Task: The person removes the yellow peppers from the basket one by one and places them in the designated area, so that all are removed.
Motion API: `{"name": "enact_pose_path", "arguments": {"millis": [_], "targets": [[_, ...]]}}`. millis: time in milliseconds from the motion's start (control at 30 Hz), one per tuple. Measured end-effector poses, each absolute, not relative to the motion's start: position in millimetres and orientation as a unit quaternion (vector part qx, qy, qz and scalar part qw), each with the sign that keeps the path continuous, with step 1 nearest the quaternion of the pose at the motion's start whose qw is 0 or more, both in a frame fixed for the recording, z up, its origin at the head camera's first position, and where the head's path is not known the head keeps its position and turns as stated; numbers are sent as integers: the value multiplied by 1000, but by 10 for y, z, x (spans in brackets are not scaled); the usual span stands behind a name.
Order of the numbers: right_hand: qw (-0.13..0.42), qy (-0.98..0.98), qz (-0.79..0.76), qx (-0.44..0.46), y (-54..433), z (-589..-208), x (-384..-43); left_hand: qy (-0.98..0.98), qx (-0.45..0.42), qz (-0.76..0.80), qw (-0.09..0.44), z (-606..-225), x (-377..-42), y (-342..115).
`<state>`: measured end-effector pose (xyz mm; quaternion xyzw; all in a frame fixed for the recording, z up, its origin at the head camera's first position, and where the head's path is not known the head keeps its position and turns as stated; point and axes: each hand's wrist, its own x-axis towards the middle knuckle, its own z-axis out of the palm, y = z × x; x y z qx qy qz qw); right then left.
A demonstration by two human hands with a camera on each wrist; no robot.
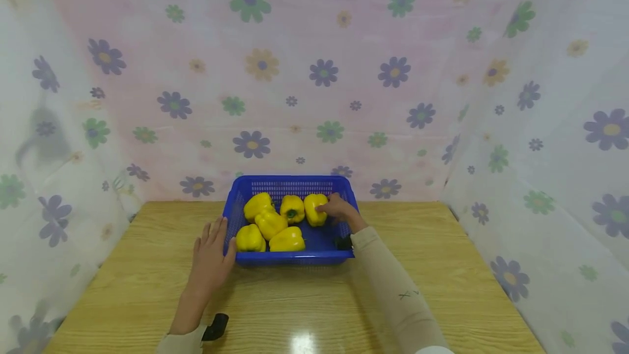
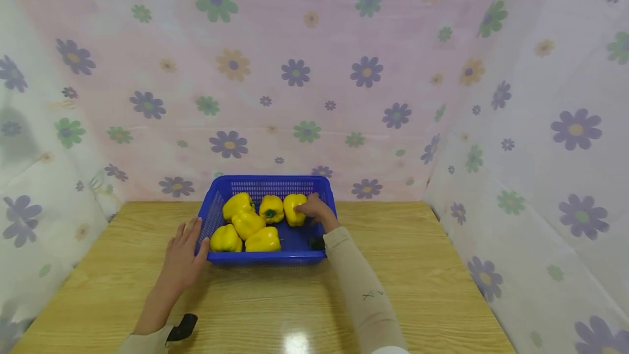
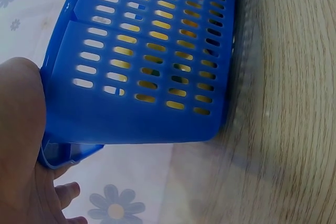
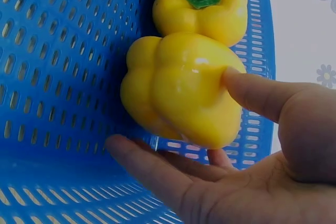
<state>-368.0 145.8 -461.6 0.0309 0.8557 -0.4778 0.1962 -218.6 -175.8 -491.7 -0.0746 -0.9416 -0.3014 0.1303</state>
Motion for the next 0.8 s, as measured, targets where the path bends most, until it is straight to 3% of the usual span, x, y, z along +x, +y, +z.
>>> {"name": "enact_pose_path", "arguments": {"millis": [500,800], "targets": [[241,819,-521,19,1525,-4666,-3780,-937,-78,-309,141,-4909,-2189,-1757],[221,809,-544,24,1541,-4656,-3802,-939,-76,-304,140,-4940,-2207,-1748]]}}
